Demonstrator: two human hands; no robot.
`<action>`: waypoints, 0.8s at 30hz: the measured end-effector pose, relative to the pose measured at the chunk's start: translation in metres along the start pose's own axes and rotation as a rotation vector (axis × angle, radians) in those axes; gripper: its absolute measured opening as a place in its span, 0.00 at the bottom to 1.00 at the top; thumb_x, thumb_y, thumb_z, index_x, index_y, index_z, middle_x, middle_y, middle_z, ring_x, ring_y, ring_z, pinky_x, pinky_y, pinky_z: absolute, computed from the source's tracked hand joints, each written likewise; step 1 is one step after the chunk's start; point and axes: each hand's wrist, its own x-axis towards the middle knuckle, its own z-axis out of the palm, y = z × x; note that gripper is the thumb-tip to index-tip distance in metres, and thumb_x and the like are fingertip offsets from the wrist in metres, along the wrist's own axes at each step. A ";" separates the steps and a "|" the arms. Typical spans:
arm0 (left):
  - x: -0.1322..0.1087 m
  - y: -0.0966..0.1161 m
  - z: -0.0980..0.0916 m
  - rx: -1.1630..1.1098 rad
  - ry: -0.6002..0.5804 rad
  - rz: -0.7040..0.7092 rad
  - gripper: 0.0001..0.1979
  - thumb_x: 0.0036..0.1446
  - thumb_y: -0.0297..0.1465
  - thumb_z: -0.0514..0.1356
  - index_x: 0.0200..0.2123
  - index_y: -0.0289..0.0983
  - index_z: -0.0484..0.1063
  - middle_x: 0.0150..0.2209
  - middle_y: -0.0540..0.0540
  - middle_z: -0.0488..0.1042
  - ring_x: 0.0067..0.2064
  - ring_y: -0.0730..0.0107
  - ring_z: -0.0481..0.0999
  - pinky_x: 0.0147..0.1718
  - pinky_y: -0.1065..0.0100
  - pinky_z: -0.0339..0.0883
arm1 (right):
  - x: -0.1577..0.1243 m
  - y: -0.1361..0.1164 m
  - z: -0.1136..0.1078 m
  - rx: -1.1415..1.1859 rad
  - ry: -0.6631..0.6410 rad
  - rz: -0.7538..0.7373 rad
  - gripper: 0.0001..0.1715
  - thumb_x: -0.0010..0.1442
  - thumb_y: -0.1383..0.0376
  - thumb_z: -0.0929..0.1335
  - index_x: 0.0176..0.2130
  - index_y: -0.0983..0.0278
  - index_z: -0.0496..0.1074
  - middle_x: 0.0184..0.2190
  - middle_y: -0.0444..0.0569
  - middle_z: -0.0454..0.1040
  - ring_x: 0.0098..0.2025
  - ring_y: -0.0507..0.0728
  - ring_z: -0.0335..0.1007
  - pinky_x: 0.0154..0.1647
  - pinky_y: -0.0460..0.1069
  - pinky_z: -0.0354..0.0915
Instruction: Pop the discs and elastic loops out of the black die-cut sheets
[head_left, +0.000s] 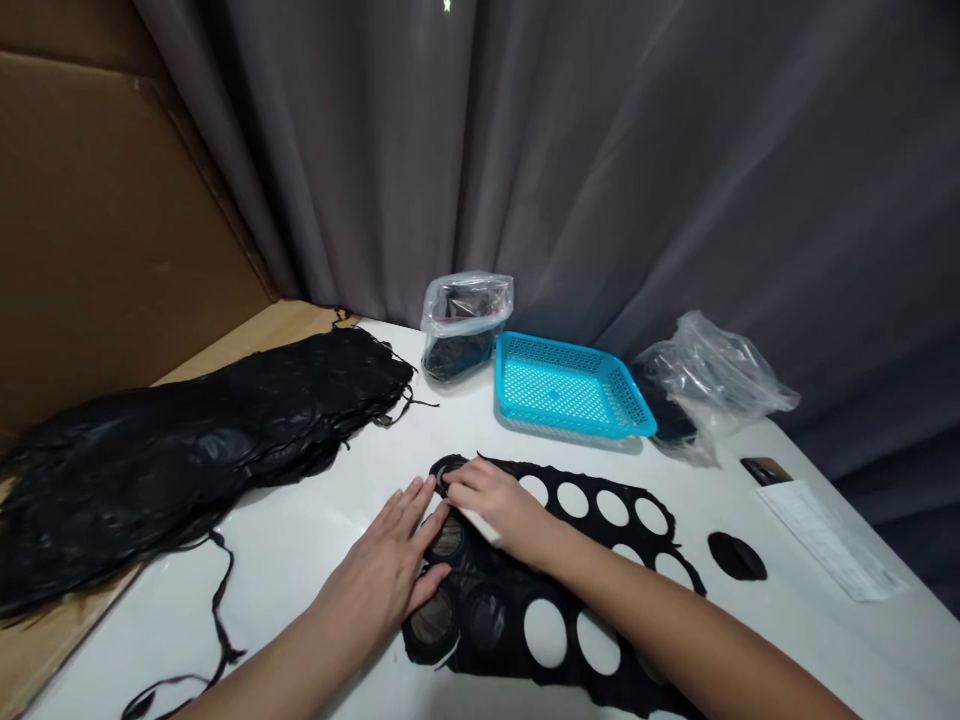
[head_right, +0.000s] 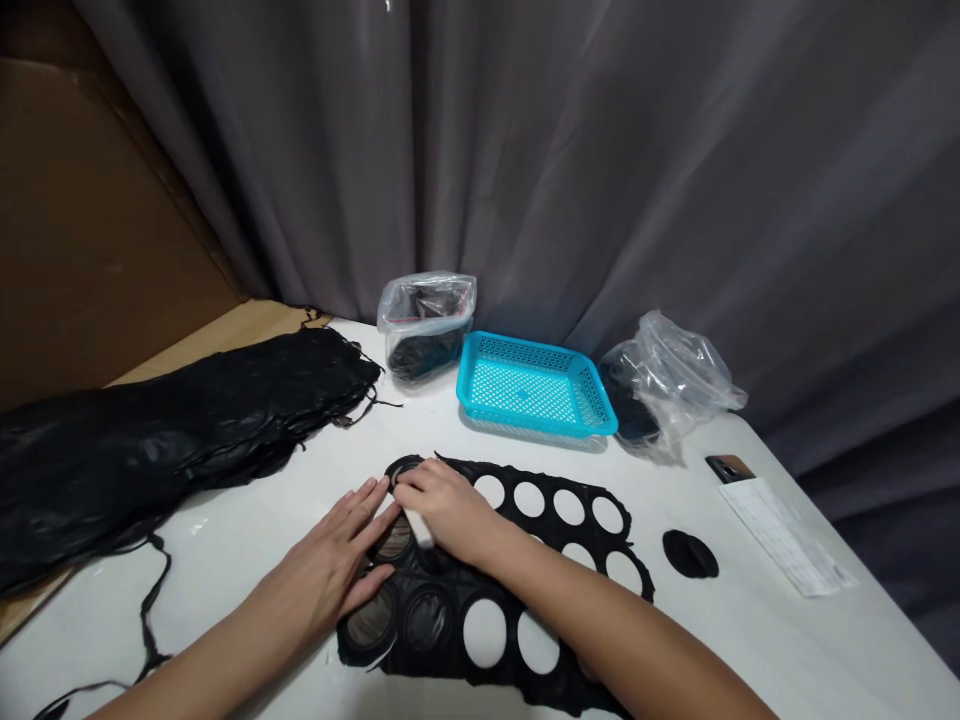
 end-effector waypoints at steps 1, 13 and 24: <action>0.000 0.000 0.000 -0.006 -0.008 -0.004 0.31 0.65 0.41 0.59 0.65 0.32 0.61 0.67 0.30 0.58 0.66 0.48 0.62 0.60 0.52 0.63 | 0.000 0.002 0.002 -0.041 0.013 -0.011 0.08 0.69 0.69 0.62 0.42 0.64 0.71 0.48 0.57 0.75 0.50 0.61 0.67 0.53 0.56 0.64; -0.002 -0.001 -0.015 -0.103 0.024 -0.065 0.26 0.68 0.41 0.55 0.64 0.34 0.63 0.68 0.33 0.58 0.67 0.51 0.62 0.62 0.53 0.62 | -0.005 -0.001 -0.051 0.086 0.488 0.388 0.10 0.70 0.63 0.62 0.37 0.61 0.70 0.39 0.51 0.77 0.42 0.60 0.73 0.45 0.53 0.65; -0.044 0.052 -0.024 0.036 0.090 0.055 0.22 0.70 0.36 0.53 0.62 0.32 0.66 0.59 0.39 0.71 0.61 0.54 0.71 0.61 0.55 0.64 | -0.021 -0.048 -0.003 0.513 0.088 0.346 0.06 0.63 0.70 0.69 0.33 0.63 0.70 0.39 0.46 0.75 0.44 0.55 0.70 0.48 0.50 0.63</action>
